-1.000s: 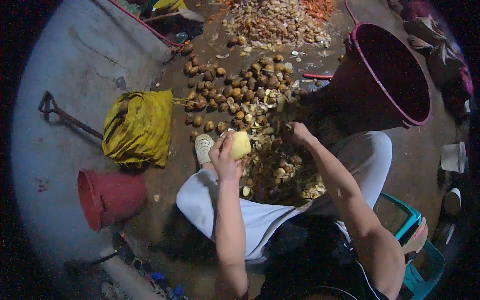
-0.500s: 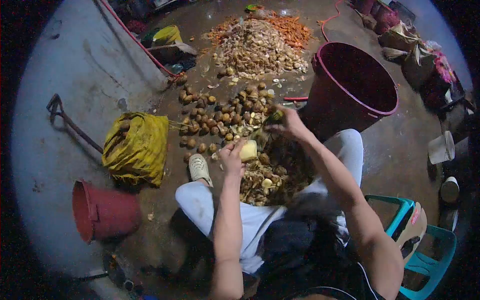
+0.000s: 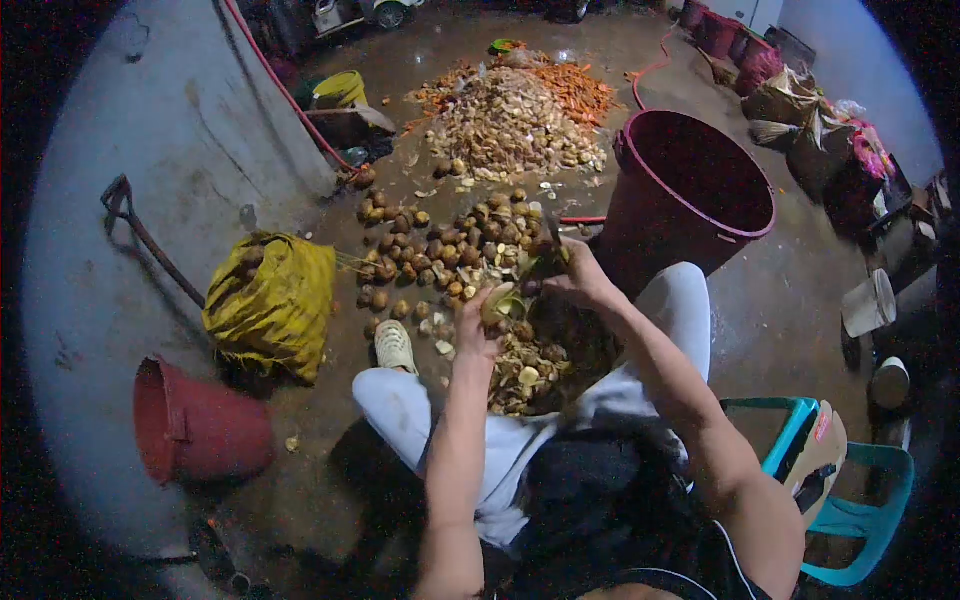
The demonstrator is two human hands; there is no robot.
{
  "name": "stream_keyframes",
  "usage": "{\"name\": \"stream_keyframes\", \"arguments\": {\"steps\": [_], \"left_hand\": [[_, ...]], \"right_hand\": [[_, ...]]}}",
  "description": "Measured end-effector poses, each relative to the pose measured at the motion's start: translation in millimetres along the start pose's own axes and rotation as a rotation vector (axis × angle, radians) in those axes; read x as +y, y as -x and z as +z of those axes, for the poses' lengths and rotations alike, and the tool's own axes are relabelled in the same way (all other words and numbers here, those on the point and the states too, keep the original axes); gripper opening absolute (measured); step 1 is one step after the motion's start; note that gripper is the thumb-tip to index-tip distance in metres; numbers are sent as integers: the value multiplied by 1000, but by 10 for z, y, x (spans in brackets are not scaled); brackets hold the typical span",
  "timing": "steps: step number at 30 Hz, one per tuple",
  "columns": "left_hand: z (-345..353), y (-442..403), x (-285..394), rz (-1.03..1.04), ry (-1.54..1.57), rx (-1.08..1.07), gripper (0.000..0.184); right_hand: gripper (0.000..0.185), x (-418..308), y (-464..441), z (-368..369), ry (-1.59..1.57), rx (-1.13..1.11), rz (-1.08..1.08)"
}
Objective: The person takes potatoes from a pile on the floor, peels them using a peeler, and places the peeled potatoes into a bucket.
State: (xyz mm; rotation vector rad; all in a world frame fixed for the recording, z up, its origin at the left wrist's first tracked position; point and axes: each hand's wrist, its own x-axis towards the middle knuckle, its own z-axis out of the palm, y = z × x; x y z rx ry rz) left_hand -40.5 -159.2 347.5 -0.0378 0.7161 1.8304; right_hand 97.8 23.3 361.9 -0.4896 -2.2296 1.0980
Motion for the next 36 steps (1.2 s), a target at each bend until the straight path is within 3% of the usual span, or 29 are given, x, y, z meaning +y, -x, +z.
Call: {"name": "stream_keyframes", "arguments": {"steps": [1, 6, 7, 8, 10, 12, 16, 18, 19, 21, 22, 24, 25, 26, 28, 30, 32, 34, 35, 36], "left_hand": [[-3, 31, 33, -37, 14, -62, 20], [116, 165, 191, 26, -30, -163, 17], [165, 156, 224, 155, -102, -195, 17], [160, 107, 238, 153, -101, -194, 17], [85, -32, 273, 103, 190, -96, 18], [-68, -186, 263, 193, 92, -141, 17], [-116, -380, 227, 128, 104, 133, 17], [-169, -413, 232, 121, 41, 72, 17], [-183, -428, 201, 124, 69, 194, 15], [-349, -504, 116, 110, 40, 225, 18], [-430, -543, 86, 96, 13, 236, 22], [-443, -536, 42, 79, 16, 174, 21], [-220, -488, 29, 144, -13, 262, 22], [-72, -470, 4, 210, -41, 346, 24], [-38, -478, -36, 151, -26, 342, 27], [-46, -433, -58, 196, 52, 181, 28], [-407, -470, 99, -109, 256, -340, 30], [-162, -390, 86, 51, 176, -162, 30], [-109, -386, 86, 103, 146, -103, 30], [-145, -428, 74, 149, 89, -98, 30]], "right_hand": [[47, 10, 22, 56, -88, 30, 34], [41, 161, -187, -257, -362, 140, 69], [41, 206, -131, -282, -202, 106, 51], [41, 103, -99, -326, -42, 73, 36], [43, -51, -150, -399, -2, 52, 17], [46, -131, -219, -400, 26, 19, -8], [53, 138, -364, -289, 59, -36, 86], [54, 217, -393, -204, -11, -24, 10], [54, 350, -378, -133, -31, -26, 27], [55, 495, -421, -4, 172, 71, -53], [55, 574, -410, 24, 151, 73, -41], [59, 37, -449, 11, -97, -133, 196], [58, 181, -413, 181, 54, 15, -28], [56, -74, -441, 92, -4, -89, -54], [52, -23, -436, 198, 2, -128, -77], [50, 331, -489, 245, -80, -119, -22], [45, 591, -621, 120, -40, 50, -7], [41, 257, -671, -92, -20, 68, 44], [40, 82, -621, -61, -155, 1, 132], [40, 52, -560, 39, -111, -5, 2]]}}
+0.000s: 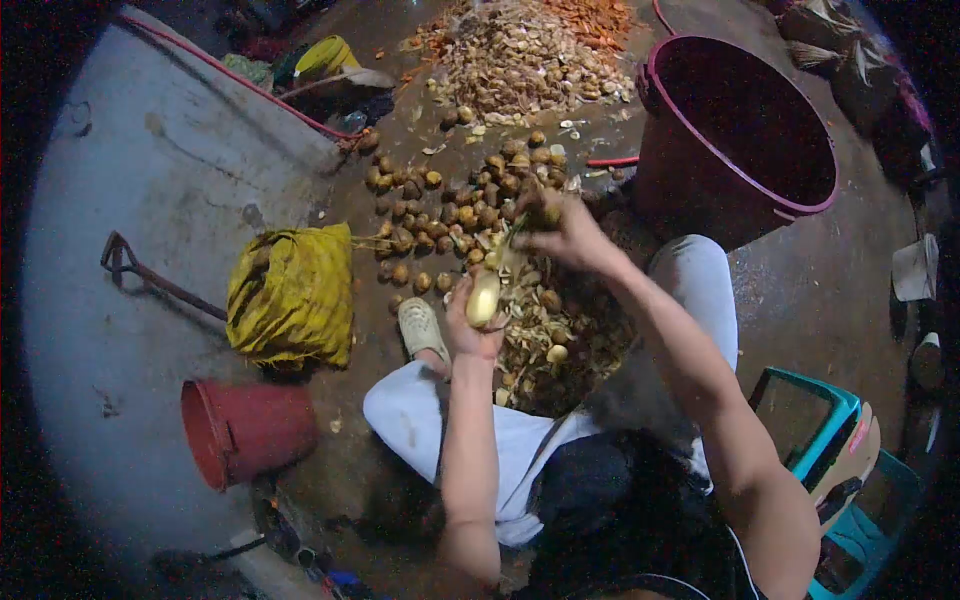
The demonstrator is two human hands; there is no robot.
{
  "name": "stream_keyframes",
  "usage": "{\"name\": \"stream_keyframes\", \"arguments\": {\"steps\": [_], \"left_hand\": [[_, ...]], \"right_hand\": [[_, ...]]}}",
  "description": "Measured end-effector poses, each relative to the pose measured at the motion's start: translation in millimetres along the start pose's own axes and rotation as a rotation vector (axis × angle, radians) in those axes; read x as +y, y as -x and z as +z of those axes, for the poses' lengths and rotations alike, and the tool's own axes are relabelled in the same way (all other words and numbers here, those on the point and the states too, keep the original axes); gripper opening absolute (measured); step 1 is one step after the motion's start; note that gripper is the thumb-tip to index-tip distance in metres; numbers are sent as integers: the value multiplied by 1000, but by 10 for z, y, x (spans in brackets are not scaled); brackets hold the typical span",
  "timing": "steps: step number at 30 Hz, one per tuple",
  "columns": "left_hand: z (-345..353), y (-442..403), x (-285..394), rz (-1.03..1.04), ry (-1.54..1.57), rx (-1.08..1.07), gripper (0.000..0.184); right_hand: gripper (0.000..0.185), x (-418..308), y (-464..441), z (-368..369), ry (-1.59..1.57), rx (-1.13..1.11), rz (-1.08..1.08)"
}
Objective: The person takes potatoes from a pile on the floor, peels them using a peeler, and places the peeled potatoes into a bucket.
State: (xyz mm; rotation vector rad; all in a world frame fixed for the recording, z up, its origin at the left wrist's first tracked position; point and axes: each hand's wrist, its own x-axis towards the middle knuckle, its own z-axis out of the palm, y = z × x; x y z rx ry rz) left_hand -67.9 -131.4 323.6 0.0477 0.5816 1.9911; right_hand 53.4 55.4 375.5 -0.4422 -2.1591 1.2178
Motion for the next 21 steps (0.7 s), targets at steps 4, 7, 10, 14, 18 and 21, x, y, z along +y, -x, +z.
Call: {"name": "stream_keyframes", "arguments": {"steps": [4, 7, 10, 14, 18, 21], "left_hand": [[-128, -8, -40, 121, -88, 56, 31], [-138, 52, 49, -22, -52, 22, 33], [176, 127, 35, 183, -372, 60, 34], [258, 196, 62, 208, -509, 48, 32], [98, 189, 168, -105, 51, -231, 36], [277, 124, 59, -92, 123, 59, 38]], "right_hand": [[41, -139, 95, 52, -24, -6, -99], [39, 26, -50, -120, -267, 74, 148], [39, -185, 75, 5, -31, -58, -69], [42, 96, 66, -16, 16, 36, 14], [41, -54, -45, -114, -62, 71, 80], [39, -480, 169, 59, -62, -48, -194]]}}
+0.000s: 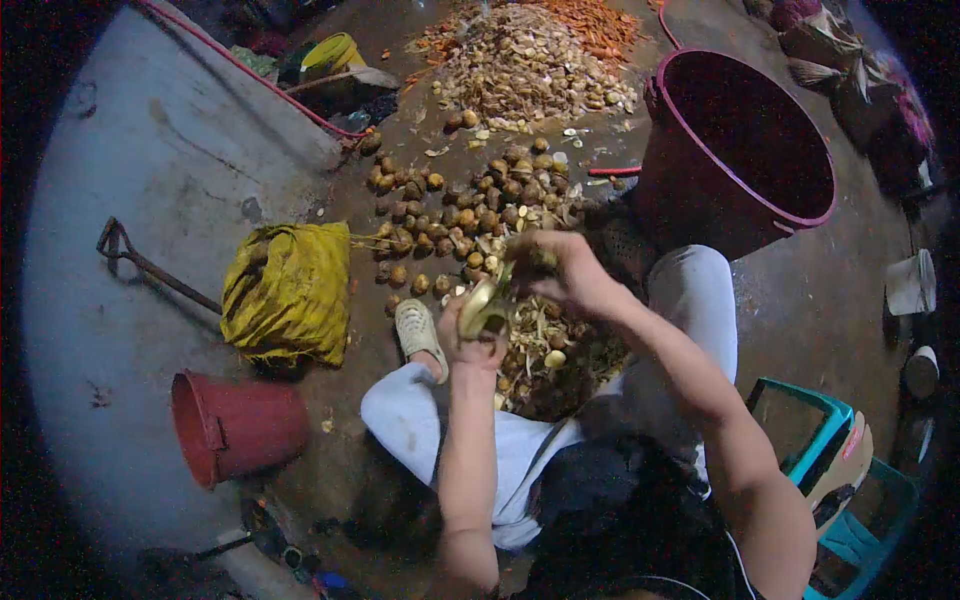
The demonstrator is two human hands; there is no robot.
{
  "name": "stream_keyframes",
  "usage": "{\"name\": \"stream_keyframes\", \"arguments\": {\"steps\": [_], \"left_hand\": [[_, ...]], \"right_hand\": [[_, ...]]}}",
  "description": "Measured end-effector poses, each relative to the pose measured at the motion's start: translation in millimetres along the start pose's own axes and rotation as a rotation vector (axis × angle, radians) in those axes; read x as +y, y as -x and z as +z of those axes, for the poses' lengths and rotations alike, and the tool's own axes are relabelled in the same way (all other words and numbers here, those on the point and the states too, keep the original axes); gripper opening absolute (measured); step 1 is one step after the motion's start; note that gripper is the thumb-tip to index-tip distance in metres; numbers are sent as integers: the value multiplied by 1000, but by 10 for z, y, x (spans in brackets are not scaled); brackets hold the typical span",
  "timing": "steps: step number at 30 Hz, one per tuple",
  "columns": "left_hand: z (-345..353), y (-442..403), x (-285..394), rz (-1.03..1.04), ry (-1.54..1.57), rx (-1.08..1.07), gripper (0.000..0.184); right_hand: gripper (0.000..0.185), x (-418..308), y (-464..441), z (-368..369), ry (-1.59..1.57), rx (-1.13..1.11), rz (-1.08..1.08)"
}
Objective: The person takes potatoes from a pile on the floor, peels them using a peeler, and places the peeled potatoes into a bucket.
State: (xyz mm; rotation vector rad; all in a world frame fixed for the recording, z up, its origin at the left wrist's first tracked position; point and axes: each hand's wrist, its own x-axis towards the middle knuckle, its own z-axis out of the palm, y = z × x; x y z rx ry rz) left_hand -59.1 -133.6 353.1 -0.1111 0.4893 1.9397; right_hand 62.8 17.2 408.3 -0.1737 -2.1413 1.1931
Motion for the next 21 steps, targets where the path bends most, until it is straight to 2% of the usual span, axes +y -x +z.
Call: {"name": "stream_keyframes", "arguments": {"steps": [1, 2, 3, 4, 6, 7, 8, 9, 11, 12, 13, 15, 16, 17, 19, 21], "left_hand": [[95, 3, -39, 110, -83, 356, 38], [101, 41, -54, 128, -52, 310, 36], [-108, 41, -9, 72, 9, 41, 37], [-305, 45, 35, -2, 53, -224, 37], [-6, 127, 35, 183, -50, -37, 39], [72, 112, 112, 79, -4, -147, 41], [89, 124, 147, -29, 42, -248, 43], [52, 156, 128, -26, 45, -240, 43], [-7, 59, 104, 100, -132, 132, 49], [-39, 80, 119, 60, -55, 86, 58], [-80, 98, 116, 60, -58, 97, 58], [-36, 132, 110, -41, -66, -101, 65], [-183, 102, 134, -121, -12, -125, 71], [-119, 115, 125, -119, -12, -135, 71], [-31, 182, 112, -226, 126, -374, 73], [94, 251, 107, -237, 154, -421, 72]], "right_hand": [[37, -36, 20, 34, 41, 10, -152], [32, 182, 64, 20, 44, 51, -98], [32, 244, 38, 29, -45, 187, 94], [32, 308, 15, -75, -216, 228, 278], [32, 542, -55, -244, -383, 269, 446], [33, 962, 34, -174, -286, 306, 363], [33, 913, 59, -144, -241, 320, 328], [34, 861, 83, -113, -195, 336, 294], [42, 557, 87, -207, -67, 207, 220], [48, 438, 84, -247, -28, 178, 238], [48, 446, 95, -244, -36, 176, 245], [47, 496, 100, -272, 33, 177, 344], [48, 618, 118, -245, 140, 205, 268], [48, 638, 105, -261, 145, 207, 259], [53, 684, 162, -253, 130, 151, 314], [52, 664, 192, -252, 151, 179, 295]]}}
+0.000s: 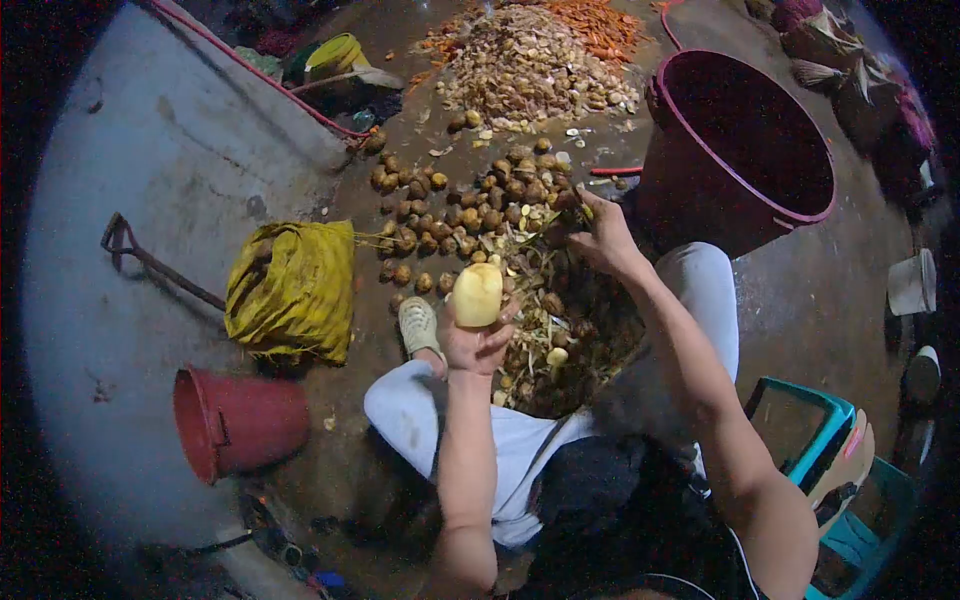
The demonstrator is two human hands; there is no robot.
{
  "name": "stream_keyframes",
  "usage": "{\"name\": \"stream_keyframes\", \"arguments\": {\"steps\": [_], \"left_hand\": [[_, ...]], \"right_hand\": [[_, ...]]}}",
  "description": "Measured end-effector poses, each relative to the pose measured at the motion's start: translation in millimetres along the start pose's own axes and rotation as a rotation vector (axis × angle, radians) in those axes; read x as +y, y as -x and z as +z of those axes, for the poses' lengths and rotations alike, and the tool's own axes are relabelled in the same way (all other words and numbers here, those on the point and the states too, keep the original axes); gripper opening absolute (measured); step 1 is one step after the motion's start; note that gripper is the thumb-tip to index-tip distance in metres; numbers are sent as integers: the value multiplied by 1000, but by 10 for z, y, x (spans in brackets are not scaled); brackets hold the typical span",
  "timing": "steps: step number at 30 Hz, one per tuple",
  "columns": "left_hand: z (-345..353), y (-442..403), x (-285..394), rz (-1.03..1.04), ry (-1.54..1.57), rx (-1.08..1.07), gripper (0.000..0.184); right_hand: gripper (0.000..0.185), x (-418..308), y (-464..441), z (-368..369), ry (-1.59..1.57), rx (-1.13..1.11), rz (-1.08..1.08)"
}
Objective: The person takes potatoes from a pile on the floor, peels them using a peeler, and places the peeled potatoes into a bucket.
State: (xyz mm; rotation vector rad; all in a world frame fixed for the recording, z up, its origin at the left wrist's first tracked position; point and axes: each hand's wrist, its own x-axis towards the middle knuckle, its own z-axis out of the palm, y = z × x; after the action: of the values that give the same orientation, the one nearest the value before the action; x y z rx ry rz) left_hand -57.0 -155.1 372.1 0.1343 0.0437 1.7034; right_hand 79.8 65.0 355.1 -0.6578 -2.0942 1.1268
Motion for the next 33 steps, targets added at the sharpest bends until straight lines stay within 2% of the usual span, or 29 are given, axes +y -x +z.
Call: {"name": "stream_keyframes", "arguments": {"steps": [2, 4, 6, 8, 10, 12, 14, 16, 18, 19, 21, 23, 24, 25, 26, 27, 28, 29, 30, 31, 32, 33], "left_hand": [[61, -9, -40, 139, -183, 270, 67], [-58, -51, 35, 166, -133, 339, 61], [-290, -78, 118, 283, -219, 511, 52], [-274, -105, 116, 329, -326, 499, 47], [-161, -132, 74, 374, -434, 486, 42], [-75, -150, 21, 449, -779, 642, 33], [-121, -144, 20, 408, -818, 572, 31], [-151, -97, 8, 361, -858, 506, 29], [36, -31, -36, 188, -908, 315, 33], [-139, -7, 76, -3, -974, 426, 35], [-189, 8, 77, 32, -914, 459, 36], [-153, -31, 54, 102, -689, 495, 38], [-147, -60, 19, 101, -687, 494, 38], [-149, -90, -18, 167, -645, 593, 38], [-155, -104, -32, 232, -601, 694, 37], [-326, -102, -13, 253, -573, 671, 36], [-410, -32, 7, 248, -571, 682, 36], [-390, 31, 33, 121, -610, 590, 35], [-313, 30, 47, 1, -646, 485, 33], [-230, 22, 22, -13, -649, 482, 33], [-246, 2, 46, -10, -653, 476, 33], [-286, -20, 65, 13, -521, 472, 34]], "right_hand": [[51, 12, -2, -4, 20, 29, -27], [49, 70, 5, 29, 0, 50, -26], [48, 72, 17, 22, -19, 16, 11], [47, 45, 31, 24, -38, -18, 47], [45, -16, 59, 64, -61, -56, -11], [65, -371, 133, 64, -41, -119, -82], [67, -485, 177, 188, -27, -213, -165], [49, -479, 154, 177, 88, -208, -215], [46, -340, -47, 115, -126, -131, -169], [45, -289, -93, 50, -197, -110, 38], [47, -421, -176, -103, -441, -122, 242], [48, -356, -111, -41, -265, -100, 34], [46, -462, 22, 39, -16, -79, -216], [48, -551, 114, 74, -149, -258, -129], [46, -503, 126, 164, -2, -279, -279], [46, -420, 97, 161, -52, -247, -274], [46, -328, 65, 144, -106, -217, -263], [44, -300, 13, 100, -202, -126, -38], [42, -283, -110, 24, -144, -17, -137], [51, -296, -128, -19, -351, -72, 85], [56, -350, -112, -28, -344, -106, 105], [61, -407, -98, -38, -337, -140, 124]]}}
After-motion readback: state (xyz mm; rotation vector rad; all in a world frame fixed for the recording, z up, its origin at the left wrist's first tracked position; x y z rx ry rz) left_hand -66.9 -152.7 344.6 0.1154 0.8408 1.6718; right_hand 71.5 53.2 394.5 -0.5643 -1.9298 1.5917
